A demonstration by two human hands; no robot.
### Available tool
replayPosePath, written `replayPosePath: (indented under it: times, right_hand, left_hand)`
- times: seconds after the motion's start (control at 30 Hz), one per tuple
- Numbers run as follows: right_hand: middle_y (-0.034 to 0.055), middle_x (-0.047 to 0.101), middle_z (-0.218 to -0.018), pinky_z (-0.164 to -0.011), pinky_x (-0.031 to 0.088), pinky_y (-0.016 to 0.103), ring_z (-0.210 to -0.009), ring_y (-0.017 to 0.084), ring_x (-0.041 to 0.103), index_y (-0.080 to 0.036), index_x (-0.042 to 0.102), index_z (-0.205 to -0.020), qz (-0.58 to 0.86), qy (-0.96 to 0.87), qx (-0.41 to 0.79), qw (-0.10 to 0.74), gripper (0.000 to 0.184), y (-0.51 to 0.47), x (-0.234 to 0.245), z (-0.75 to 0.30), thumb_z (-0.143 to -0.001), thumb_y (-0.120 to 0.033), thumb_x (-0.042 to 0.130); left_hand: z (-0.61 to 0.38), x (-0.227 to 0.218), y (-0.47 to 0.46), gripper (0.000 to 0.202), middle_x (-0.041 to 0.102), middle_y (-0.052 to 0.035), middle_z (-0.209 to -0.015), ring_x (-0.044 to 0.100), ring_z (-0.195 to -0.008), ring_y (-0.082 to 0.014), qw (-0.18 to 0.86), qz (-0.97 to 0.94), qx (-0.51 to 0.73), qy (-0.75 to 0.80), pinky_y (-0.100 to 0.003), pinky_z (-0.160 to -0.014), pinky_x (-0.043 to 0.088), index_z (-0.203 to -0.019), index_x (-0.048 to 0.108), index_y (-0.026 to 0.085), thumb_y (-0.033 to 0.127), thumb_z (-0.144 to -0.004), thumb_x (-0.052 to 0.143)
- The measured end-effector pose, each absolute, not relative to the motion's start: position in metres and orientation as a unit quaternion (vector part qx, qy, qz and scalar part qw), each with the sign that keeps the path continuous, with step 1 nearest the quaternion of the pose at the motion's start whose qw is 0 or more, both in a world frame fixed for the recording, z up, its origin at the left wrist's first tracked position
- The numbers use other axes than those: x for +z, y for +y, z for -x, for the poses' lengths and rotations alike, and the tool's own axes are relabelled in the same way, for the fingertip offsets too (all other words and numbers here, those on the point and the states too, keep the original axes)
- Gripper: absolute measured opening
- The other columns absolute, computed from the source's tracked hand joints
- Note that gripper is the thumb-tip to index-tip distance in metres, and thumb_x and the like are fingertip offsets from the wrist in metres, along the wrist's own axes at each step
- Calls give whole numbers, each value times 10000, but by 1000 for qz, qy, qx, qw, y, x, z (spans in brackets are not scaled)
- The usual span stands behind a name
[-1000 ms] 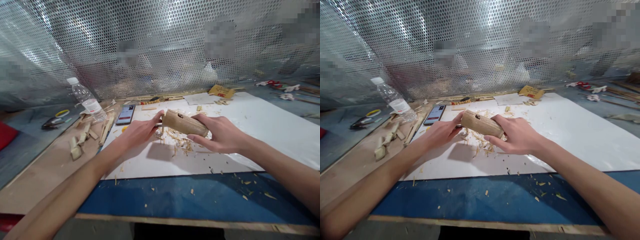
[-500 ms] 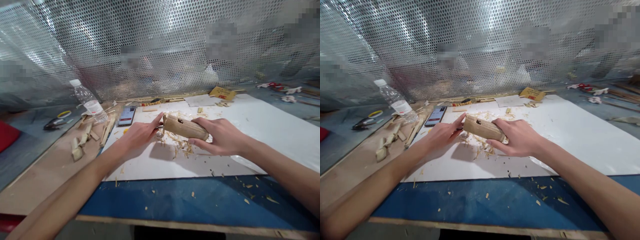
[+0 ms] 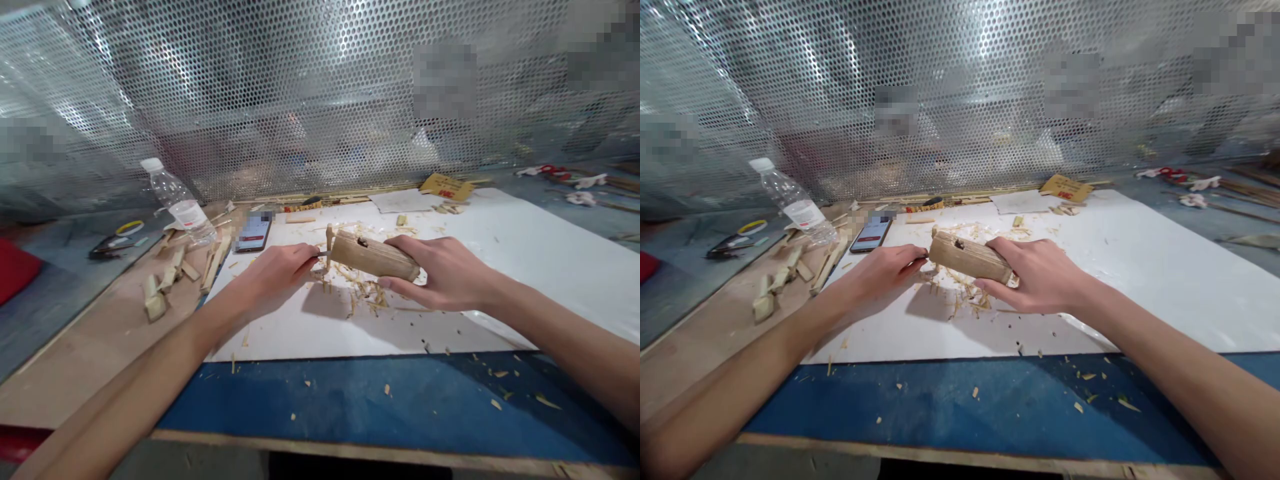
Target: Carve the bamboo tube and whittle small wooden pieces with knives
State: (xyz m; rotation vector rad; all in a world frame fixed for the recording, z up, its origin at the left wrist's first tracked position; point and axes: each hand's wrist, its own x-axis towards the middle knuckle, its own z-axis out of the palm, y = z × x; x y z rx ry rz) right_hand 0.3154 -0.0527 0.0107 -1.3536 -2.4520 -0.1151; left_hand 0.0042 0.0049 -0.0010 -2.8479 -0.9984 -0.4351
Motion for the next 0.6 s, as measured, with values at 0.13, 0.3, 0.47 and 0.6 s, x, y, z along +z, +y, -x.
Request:
replayPosePath:
  times: [0.13,0.3,0.47,0.6]
  right_hand:
    - [69,728,-805,-576,379,318,-588,204,623,-189,605,-1156,484,-853,-28,193,610,-53,10,-315,-910,-712,413]
    - [79,717,-826,-586,410,330,-659,233,646,-189,598,-1158,527,-818,-17,229,615,-51,8,-310,-905,-715,404]
    - [109,709,-831,-545,358,342,-642,258,613,-185,602,-1095,636,-746,-68,182,602,-41,0,-315,-941,-698,328]
    - [192,691,-915,-624,432,409,-816,340,619,-142,637,-1080,642,-742,-117,153,584,-31,-10,-328,-954,-631,344]
  left_hand:
    - [-4,-1,3,290,740,-83,-960,709,-842,-204,67,937,-135,-314,-331,-733,514,-1093,670,179,323,-1050,422]
    - [-5,2,-1,303,728,-94,-935,696,-835,-201,76,934,-146,-316,-335,-743,518,-1095,675,154,297,-1042,413]
    - [-4,-2,2,283,723,-107,-970,697,-866,-205,83,930,-160,-320,-331,-751,531,-1113,662,125,258,-1022,429]
    - [-2,-5,5,285,714,-117,-1028,694,-896,-209,108,928,-172,-313,-328,-746,538,-1155,647,112,236,-1013,433]
